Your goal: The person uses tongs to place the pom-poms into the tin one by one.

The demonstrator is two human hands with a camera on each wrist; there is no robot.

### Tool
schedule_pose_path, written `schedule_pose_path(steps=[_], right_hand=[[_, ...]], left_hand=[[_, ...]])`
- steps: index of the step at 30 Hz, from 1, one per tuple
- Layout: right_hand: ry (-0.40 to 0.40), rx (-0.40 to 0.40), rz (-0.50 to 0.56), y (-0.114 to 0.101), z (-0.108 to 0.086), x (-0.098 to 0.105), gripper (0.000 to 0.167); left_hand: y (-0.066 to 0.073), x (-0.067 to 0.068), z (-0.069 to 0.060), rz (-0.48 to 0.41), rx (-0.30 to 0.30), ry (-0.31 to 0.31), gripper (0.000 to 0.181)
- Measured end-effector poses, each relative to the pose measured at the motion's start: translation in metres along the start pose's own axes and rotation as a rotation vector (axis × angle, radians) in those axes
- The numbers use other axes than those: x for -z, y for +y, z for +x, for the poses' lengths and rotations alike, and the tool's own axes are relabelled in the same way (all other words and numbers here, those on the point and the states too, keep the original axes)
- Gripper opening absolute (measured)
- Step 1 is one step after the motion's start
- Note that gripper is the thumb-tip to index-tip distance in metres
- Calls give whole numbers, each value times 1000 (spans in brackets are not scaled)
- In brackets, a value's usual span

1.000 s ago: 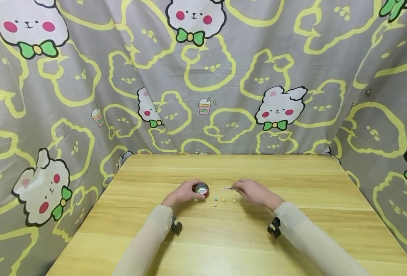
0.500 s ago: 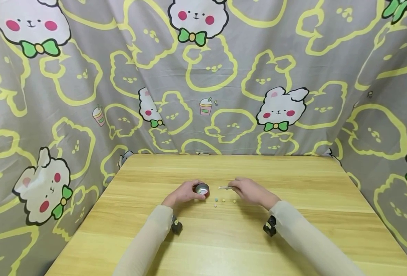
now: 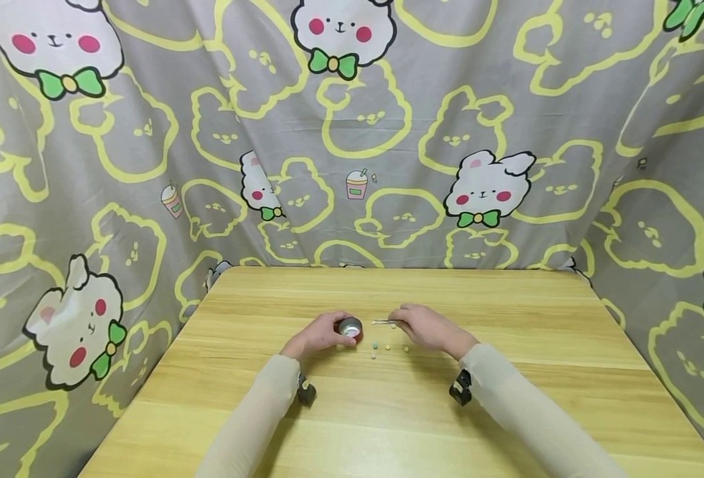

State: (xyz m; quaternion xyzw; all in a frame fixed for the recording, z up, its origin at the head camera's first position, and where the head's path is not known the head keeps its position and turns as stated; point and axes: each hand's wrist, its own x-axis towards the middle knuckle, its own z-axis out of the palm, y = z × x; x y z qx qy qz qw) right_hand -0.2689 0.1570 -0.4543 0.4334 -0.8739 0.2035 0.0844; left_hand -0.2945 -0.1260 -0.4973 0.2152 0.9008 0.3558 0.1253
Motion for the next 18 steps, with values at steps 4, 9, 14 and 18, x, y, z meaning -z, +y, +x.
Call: schedule_pose_path(steps=[4,9,14,18], right_hand=[[-11,-10,6,-1,2,-1,16],[-2,-4,-4,-1,6,-2,16],[6,2,-3,-1,8,-1,16],[-2,-3,3,-2,9,-1,17]], left_hand=[[0,0,0,8,4,-1,54],[-1,-1,1,5,13,-1,54],[-1,-1,0,2,19,1,53],[-2,-1,1,-6,11,5,53]])
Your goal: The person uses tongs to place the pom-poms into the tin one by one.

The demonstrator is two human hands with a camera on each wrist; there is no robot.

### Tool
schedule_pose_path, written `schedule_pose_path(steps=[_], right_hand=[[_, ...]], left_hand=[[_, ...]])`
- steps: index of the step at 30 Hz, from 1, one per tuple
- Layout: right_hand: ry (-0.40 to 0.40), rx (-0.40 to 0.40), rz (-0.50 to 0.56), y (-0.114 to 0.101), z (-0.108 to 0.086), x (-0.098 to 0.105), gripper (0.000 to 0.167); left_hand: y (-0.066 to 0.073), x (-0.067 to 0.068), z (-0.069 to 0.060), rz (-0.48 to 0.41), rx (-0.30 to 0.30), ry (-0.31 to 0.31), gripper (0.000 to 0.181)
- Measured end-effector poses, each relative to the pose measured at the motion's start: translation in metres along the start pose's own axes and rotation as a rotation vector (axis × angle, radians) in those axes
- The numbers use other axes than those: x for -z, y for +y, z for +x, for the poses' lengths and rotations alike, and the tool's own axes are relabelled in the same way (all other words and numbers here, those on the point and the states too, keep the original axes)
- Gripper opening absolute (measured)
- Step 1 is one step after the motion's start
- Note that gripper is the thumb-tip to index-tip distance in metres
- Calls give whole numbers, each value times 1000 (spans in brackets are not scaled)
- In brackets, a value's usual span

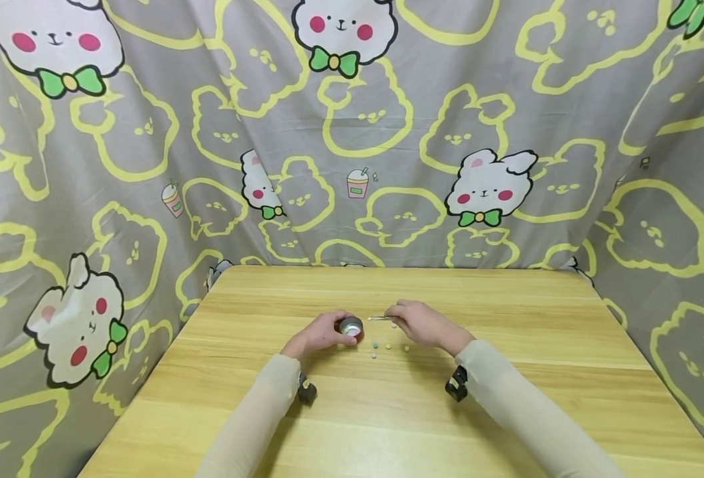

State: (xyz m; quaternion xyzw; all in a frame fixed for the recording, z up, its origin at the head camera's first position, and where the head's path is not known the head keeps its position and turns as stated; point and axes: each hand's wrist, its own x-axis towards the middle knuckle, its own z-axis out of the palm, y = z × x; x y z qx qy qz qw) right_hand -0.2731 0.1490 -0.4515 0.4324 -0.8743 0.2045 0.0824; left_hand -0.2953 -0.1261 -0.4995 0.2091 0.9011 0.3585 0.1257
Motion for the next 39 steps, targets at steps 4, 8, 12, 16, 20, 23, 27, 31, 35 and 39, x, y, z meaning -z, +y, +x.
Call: schedule_pose_path(steps=[4,8,12,16,20,23,27,31,35,39], right_hand=[[-9,-4,-1,-2,1,1,17],[-10,-9,-1,-4,2,3,17],[-5,-11,1,-6,4,6,18],[-8,-9,1,-7,6,5,19],[-15,-10,8,-7,7,4,19],[-18,-11,13,-8,9,2,19],[-26,-8,17,-8,13,-1,18],[-38,-4,16,-7,18,-7,17],[-52,-2,23,-7,23,-14,18],[-73,-10,35,-7,29,-21,18]], left_hand=[[-1,0,1,-2,-10,3,52],[-1,0,1,4,-8,-2,52],[1,1,0,1,-8,0,53],[2,1,0,3,-10,5,54],[2,0,0,-5,-14,2,52],[1,0,0,-14,-12,3,51],[1,0,0,-15,-16,8,51],[0,0,0,-7,-16,8,51],[0,0,1,-5,-8,10,51],[0,0,0,-13,-18,8,50]])
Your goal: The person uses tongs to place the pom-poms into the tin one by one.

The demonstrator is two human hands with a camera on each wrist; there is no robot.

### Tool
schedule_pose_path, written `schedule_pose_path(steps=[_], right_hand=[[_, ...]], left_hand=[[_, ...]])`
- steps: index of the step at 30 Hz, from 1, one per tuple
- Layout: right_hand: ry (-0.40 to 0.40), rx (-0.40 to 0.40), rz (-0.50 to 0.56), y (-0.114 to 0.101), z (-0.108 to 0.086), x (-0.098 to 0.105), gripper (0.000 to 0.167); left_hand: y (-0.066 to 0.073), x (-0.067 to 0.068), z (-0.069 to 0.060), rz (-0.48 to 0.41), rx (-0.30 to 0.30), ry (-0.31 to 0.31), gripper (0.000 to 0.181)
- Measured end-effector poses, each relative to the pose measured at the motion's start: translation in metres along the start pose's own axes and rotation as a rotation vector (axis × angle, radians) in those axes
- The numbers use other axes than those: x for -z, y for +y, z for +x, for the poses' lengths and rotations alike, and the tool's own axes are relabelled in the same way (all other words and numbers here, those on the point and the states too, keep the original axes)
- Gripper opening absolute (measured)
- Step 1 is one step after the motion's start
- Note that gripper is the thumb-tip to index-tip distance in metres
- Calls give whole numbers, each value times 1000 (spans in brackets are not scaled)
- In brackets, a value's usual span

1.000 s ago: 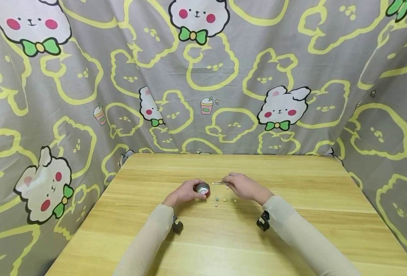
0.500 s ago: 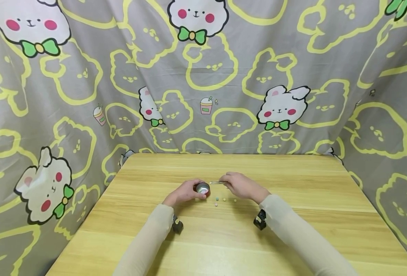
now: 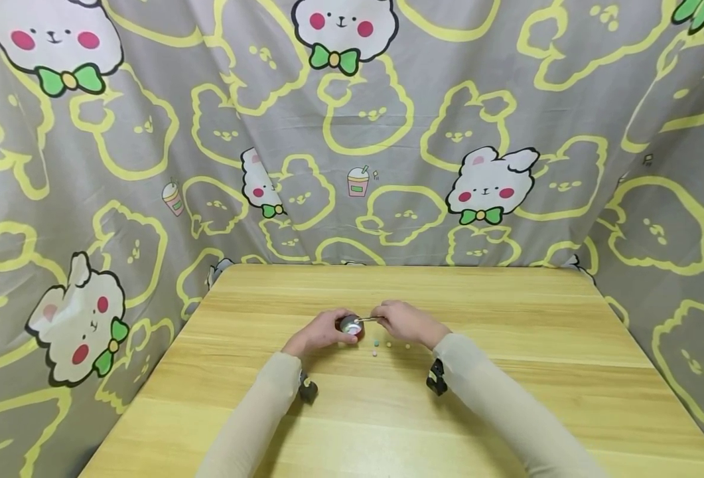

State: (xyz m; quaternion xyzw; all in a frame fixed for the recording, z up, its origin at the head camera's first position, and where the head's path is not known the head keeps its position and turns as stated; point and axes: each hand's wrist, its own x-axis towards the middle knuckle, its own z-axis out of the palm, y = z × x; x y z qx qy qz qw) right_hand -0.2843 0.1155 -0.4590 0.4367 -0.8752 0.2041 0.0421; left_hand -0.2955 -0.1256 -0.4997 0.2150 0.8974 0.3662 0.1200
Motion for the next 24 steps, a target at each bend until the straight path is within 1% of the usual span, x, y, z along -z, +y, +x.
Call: schedule_pose_path(steps=[7,24], right_hand=[[-26,-17,6,0,5,-8,18],[-67,-71,19,8,11,-17,18]], left_hand=[[0,-1,-1,-11,3,-2,50],[0,-1,0,7,15,-2,52]])
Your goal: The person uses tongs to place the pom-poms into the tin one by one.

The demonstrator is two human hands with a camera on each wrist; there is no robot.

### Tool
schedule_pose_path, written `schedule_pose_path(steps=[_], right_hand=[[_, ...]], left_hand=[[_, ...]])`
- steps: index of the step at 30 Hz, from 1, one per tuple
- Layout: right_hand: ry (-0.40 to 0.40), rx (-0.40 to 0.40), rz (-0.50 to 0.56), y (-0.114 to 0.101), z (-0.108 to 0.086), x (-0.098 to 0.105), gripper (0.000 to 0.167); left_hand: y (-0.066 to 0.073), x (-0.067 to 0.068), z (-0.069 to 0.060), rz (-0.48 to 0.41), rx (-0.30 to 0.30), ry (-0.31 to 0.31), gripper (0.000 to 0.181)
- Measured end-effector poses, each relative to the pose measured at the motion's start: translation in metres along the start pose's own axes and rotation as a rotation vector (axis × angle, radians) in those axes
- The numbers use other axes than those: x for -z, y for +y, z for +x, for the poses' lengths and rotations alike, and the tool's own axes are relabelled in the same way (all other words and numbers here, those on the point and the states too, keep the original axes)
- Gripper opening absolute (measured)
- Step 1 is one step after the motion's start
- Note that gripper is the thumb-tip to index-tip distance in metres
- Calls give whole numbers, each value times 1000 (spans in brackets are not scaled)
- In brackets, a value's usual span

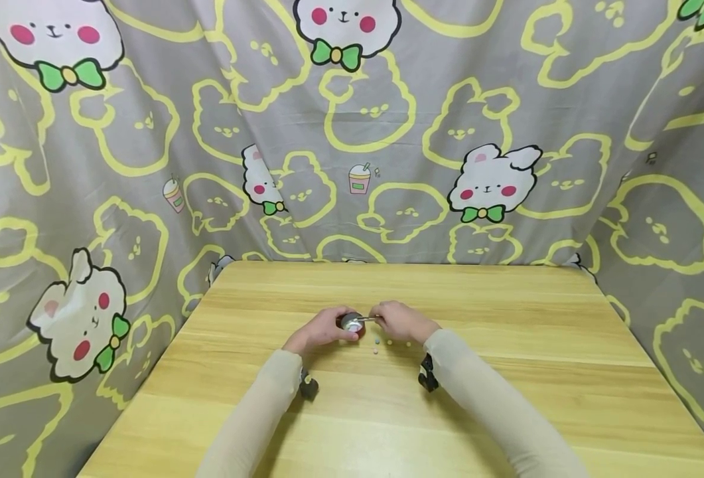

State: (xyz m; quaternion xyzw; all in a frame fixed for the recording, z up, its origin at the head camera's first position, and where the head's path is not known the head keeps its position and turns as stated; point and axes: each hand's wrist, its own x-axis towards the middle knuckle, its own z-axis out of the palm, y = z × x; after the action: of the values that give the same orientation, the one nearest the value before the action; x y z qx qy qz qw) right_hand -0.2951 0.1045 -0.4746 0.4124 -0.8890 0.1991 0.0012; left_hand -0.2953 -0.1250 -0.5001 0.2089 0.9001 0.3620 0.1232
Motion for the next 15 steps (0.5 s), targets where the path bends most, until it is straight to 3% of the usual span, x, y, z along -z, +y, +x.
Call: schedule_pose_path(steps=[15], right_hand=[[4,-35,20,-3,-1,7,18]], left_hand=[[1,2,0,4,-19,1,51]])
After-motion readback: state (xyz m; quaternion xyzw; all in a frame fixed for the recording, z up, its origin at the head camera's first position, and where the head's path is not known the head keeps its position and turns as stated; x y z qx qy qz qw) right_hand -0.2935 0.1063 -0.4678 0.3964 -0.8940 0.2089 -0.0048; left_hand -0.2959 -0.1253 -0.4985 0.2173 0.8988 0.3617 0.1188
